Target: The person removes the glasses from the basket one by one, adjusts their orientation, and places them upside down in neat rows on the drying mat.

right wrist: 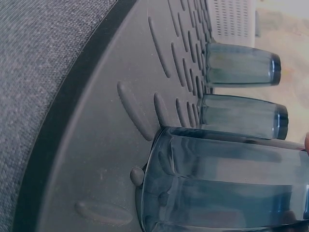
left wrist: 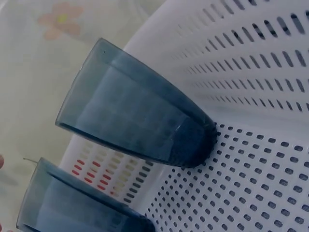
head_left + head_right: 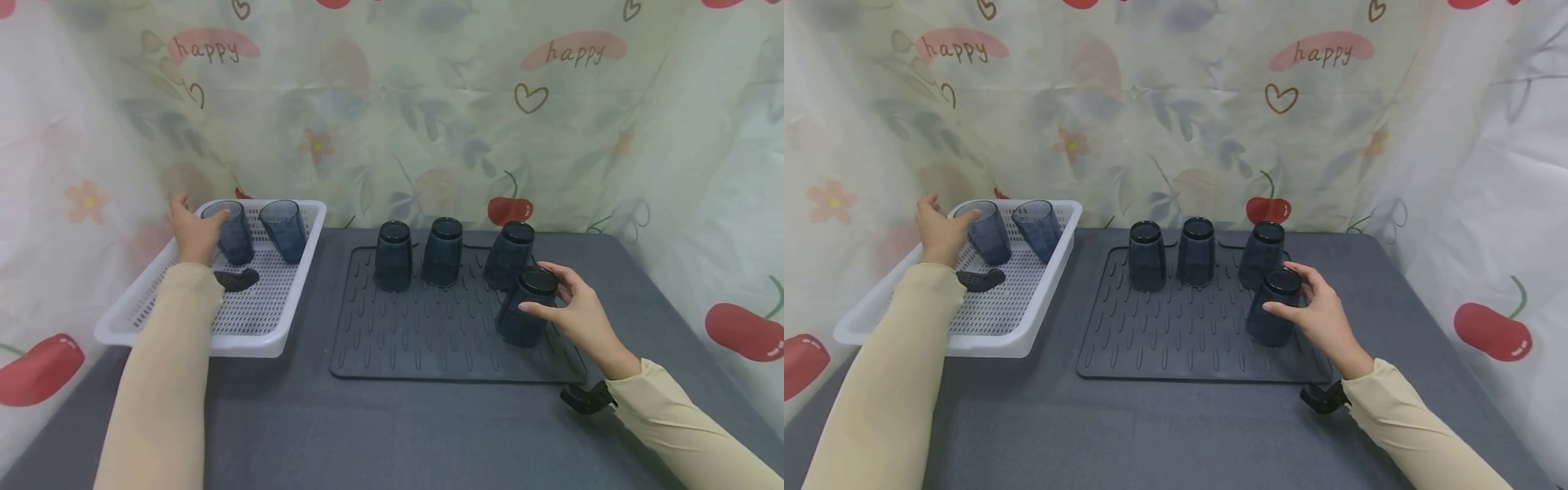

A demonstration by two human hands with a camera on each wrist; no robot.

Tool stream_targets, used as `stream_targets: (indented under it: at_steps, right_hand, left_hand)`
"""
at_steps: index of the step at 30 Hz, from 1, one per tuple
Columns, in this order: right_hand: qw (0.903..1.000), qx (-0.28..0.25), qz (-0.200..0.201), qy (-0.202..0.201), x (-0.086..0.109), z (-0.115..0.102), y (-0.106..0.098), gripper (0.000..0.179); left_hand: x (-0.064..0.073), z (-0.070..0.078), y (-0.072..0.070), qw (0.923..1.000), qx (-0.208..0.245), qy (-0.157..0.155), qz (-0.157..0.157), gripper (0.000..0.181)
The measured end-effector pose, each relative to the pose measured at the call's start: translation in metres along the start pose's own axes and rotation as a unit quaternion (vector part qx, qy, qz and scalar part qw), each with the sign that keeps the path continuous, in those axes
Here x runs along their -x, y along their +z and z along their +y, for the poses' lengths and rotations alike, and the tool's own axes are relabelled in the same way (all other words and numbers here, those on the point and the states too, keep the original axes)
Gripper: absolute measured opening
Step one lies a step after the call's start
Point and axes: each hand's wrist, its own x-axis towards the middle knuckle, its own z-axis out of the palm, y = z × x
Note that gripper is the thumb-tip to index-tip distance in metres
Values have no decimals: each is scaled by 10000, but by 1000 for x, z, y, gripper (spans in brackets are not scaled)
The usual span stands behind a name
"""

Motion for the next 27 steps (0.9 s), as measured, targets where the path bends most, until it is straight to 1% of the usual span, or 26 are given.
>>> stream_targets:
  at_steps: [4, 8, 16, 27]
  right_hand:
    - [10000, -3, 9, 6, -1, 0, 1, 90]
    - [10000, 20, 15, 32, -1, 0, 1, 90]
    - [9999, 77, 34, 66, 1, 0, 0, 91]
    - [10000, 49, -13, 65, 0, 0, 1, 92]
  left_hand:
    - [-2, -1, 0, 9999, -55, -85, -89, 90]
    - [-2, 0, 0, 9998, -90, -81, -132, 91]
    - [-1, 3, 4, 9990, -211, -183, -336, 93]
    - [-7, 0, 9, 9986, -329, -217, -358, 93]
